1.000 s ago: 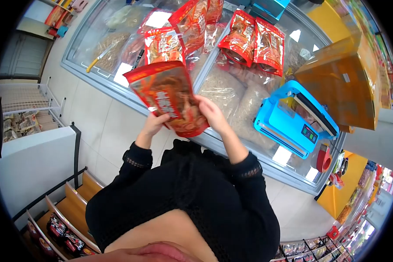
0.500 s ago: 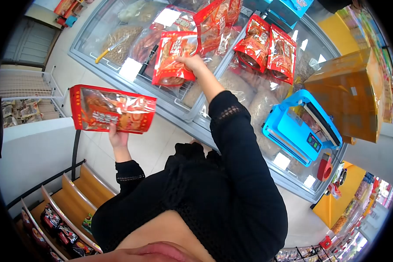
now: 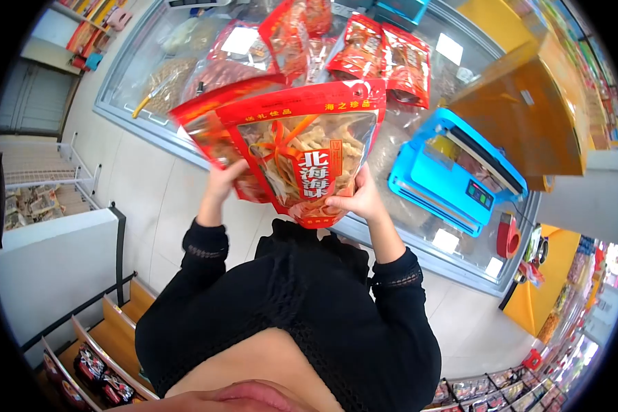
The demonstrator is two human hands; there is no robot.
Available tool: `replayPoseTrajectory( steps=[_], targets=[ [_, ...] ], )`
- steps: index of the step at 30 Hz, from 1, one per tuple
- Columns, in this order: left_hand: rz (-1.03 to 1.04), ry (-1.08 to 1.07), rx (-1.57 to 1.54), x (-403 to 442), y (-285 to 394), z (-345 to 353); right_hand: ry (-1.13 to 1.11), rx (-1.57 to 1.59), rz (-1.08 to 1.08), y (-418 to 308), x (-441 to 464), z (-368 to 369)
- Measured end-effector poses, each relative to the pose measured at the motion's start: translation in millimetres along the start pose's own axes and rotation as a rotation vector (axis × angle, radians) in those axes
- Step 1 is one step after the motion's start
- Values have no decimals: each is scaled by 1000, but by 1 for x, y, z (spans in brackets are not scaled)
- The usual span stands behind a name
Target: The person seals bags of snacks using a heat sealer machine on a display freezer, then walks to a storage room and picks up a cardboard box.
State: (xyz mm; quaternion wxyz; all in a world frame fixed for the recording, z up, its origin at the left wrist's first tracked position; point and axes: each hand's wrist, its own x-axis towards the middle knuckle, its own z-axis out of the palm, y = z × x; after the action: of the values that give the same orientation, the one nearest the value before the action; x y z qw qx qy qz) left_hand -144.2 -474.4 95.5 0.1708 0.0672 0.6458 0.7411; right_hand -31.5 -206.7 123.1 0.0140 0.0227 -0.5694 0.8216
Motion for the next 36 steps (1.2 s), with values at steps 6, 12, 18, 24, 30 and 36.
replayPoseTrajectory(
  steps=[6, 12, 18, 24, 30, 36],
  targets=[
    [-24, -342, 102, 15, -62, 129, 280, -188, 104, 5, -61, -65],
    [145, -612, 114, 18, -62, 170, 424, -391, 131, 49, -98, -112],
    [67, -829, -42, 5, -12, 165, 435, -306, 41, 51, -91, -116],
    [154, -385, 32, 4, -11, 196, 248, -201, -47, 13, -62, -141],
    [103, -330, 64, 23, -30, 179, 101, -117, -192, -42, -5, -141],
    [236, -164, 4, 25, -25, 192, 274, 23, -136, -25, 6, -125]
  ],
)
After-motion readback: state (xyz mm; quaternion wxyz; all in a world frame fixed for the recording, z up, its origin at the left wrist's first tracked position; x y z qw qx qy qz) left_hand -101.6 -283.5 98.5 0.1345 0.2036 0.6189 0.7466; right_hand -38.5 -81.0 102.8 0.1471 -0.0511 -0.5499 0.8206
